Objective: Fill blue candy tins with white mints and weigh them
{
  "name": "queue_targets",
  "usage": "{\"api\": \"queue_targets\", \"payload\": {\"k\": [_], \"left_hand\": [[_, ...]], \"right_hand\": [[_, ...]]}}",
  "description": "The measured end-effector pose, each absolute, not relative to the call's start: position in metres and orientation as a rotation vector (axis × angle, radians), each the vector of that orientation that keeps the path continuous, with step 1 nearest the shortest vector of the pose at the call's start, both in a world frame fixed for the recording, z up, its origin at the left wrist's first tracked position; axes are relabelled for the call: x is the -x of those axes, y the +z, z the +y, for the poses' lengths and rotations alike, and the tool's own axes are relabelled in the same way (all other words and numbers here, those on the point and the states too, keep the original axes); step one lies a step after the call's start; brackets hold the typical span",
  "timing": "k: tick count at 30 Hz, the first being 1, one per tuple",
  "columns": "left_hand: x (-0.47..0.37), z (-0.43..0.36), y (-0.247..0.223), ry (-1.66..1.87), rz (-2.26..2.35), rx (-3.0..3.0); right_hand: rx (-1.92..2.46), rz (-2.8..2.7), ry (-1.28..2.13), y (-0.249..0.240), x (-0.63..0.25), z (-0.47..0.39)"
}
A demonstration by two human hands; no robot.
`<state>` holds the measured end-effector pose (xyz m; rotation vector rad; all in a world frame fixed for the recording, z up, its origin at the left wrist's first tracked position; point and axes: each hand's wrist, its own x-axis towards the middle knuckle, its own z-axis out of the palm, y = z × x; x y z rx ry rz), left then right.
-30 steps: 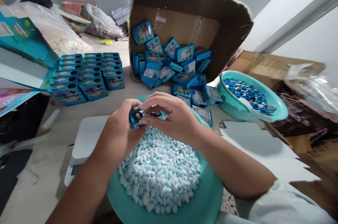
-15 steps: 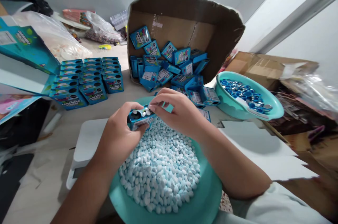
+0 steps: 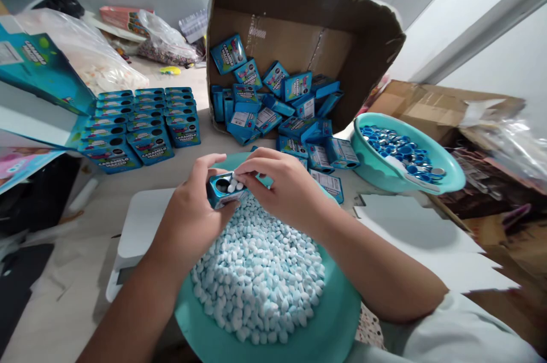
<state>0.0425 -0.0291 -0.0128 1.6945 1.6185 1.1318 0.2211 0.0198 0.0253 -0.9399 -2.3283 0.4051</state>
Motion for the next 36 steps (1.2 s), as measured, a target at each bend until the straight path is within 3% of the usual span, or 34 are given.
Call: {"api": "queue_targets", "payload": {"k": [26,36], "left_hand": [[-0.044,-0.030,-0.014,1.169,1.487,-1.702],[-0.043,-0.030,-0.012,1.448,1.698,-1.483]], "right_hand": [[0.663,-2.107,0.726,0.022,-0.210,0.009],[0.719,-1.746,0.682,0.026,-0.214,0.014]]}}
